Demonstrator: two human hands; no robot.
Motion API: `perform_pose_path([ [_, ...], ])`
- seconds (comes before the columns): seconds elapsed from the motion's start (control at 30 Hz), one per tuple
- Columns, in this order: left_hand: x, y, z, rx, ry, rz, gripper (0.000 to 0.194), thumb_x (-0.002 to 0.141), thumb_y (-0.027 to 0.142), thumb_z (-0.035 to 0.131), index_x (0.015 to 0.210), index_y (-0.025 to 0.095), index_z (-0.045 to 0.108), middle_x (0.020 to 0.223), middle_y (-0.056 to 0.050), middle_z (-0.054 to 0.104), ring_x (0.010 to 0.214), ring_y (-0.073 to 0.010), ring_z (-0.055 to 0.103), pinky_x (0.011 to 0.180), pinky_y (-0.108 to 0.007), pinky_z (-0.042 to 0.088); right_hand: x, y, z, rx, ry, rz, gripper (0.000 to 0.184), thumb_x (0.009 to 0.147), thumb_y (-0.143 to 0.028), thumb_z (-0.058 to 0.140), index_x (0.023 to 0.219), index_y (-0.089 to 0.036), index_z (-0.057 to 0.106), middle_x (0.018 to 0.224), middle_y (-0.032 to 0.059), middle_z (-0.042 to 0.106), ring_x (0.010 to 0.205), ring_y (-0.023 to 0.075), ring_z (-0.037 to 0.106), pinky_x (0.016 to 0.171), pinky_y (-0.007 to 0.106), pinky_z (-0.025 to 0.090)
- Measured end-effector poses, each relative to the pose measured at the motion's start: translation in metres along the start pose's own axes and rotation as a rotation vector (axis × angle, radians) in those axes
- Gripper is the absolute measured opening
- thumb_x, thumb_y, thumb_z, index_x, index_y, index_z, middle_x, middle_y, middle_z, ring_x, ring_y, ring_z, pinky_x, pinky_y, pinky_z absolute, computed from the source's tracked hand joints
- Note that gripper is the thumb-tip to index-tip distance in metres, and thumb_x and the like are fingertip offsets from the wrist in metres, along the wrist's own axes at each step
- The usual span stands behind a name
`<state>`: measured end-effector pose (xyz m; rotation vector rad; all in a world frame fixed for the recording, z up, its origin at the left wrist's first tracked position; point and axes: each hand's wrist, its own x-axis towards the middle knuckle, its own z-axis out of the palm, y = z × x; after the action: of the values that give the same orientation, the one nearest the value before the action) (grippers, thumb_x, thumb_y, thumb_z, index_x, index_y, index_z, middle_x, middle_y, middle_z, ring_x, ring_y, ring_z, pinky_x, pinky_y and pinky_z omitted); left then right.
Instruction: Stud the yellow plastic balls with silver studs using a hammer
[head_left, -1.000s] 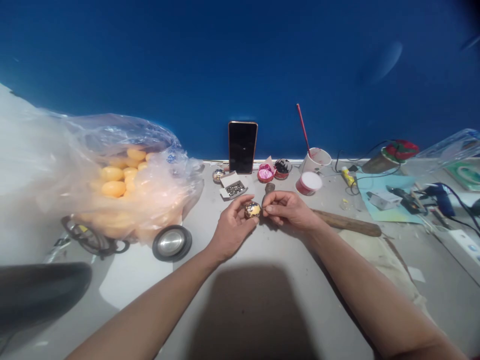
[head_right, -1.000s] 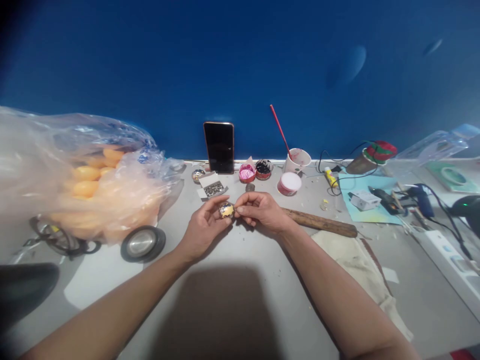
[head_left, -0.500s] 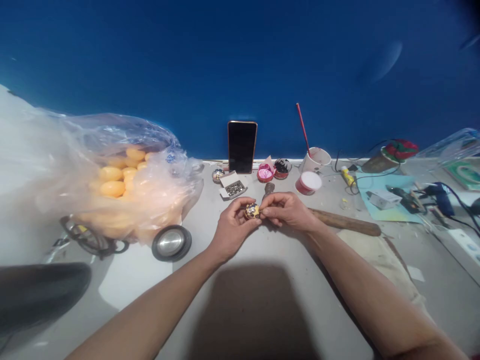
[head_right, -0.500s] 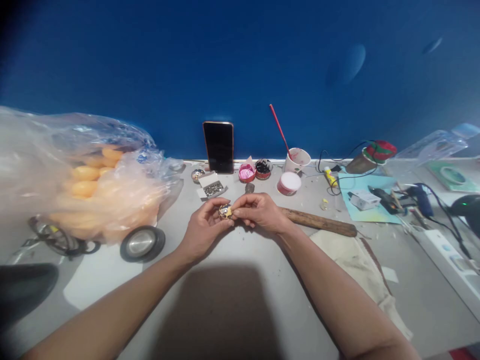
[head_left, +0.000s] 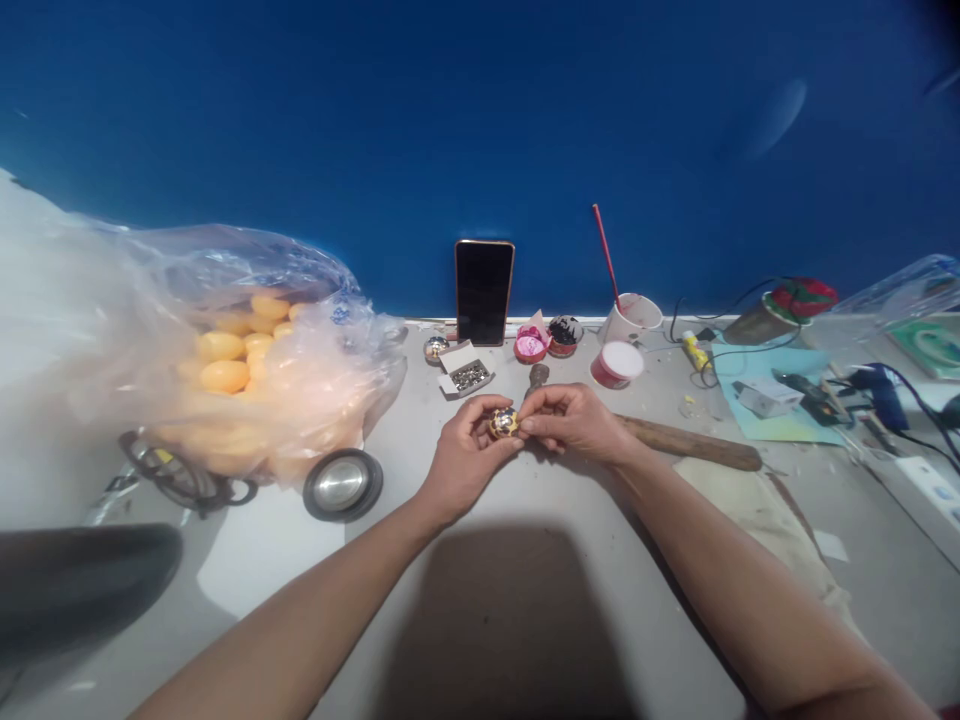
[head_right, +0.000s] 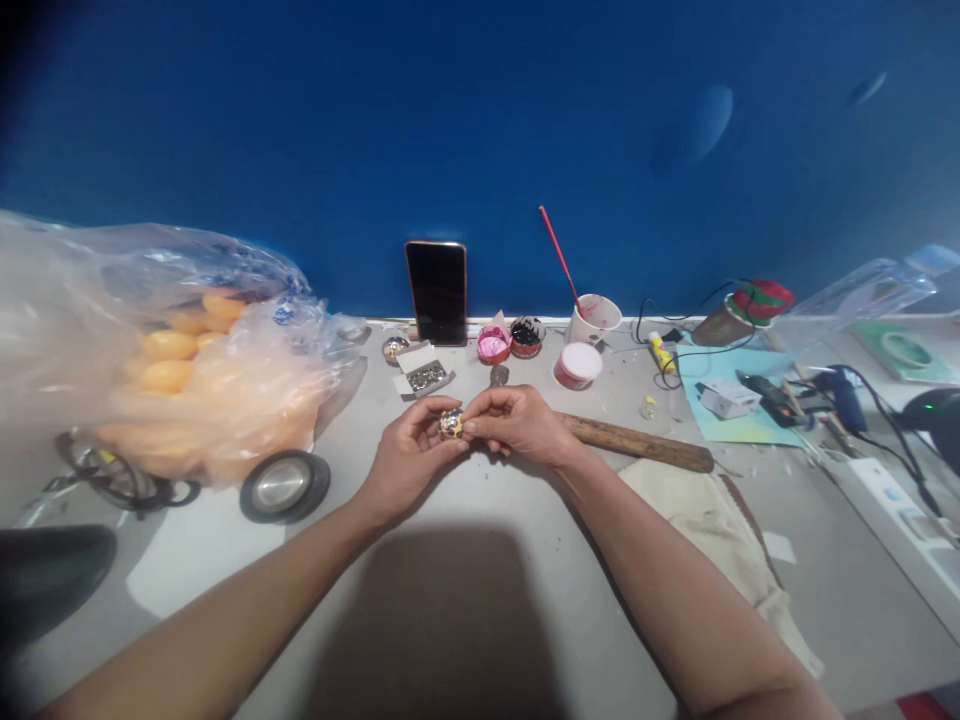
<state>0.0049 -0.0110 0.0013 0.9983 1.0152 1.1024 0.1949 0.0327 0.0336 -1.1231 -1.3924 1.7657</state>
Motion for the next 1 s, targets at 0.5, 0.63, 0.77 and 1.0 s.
perform_pose_path([
  [0.5, -0.0003, 0.0004, 0.001, 0.013, 0.01, -0.014, 0.05, 0.069, 0.025, 0.087, 0.112, 0.017, 0.064, 0.091, -0.004, 0.071, 0.085, -0.0179, 0.068, 0.078, -0.029, 0.056, -0.0023, -0.0071, 0.0037, -0.041, 0.024, 0.042, 0.031, 0.069, -0.04, 0.09, 0.079, -0.015, 0.075, 0.049, -0.0035, 0.059, 0.042, 0.0072, 0.046, 0.043, 0.021, 0.035],
  [0.63, -0.0002, -0.0015, -0.0003, 0.023, 0.002, -0.006, 0.049, 0.07, 0.026, 0.087, 0.113, 0.017, 0.063, 0.09, -0.003, 0.071, 0.084, -0.0175, 0.068, 0.078, -0.029, 0.056, -0.0026, -0.006, 0.0033, -0.034, 0.024, 0.049, 0.028, 0.069, -0.037, 0.088, 0.078, -0.014, 0.075, 0.049, -0.0034, 0.059, 0.043, 0.0072, 0.046, 0.043, 0.021, 0.035],
  [0.77, 0.0001, -0.0018, -0.0002, 0.02, -0.007, -0.008, 0.051, 0.07, 0.026, 0.087, 0.114, 0.017, 0.063, 0.09, -0.003, 0.071, 0.084, -0.0172, 0.067, 0.078, -0.029, 0.056, -0.0022, -0.0056, 0.003, -0.046, 0.03, 0.05, 0.027, 0.069, -0.036, 0.088, 0.078, -0.014, 0.076, 0.051, -0.0026, 0.06, 0.044, 0.0075, 0.047, 0.044, 0.021, 0.036],
  [1.0, -0.0002, -0.0007, 0.0002, 0.054, -0.003, 0.001, 0.049, 0.072, 0.028, 0.086, 0.113, 0.017, 0.063, 0.094, -0.005, 0.072, 0.086, -0.0188, 0.069, 0.081, -0.032, 0.057, -0.0022, -0.0063, 0.0028, -0.044, 0.008, 0.047, 0.028, 0.069, -0.038, 0.088, 0.075, -0.014, 0.073, 0.053, -0.0025, 0.061, 0.045, 0.0073, 0.046, 0.044, 0.021, 0.037],
])
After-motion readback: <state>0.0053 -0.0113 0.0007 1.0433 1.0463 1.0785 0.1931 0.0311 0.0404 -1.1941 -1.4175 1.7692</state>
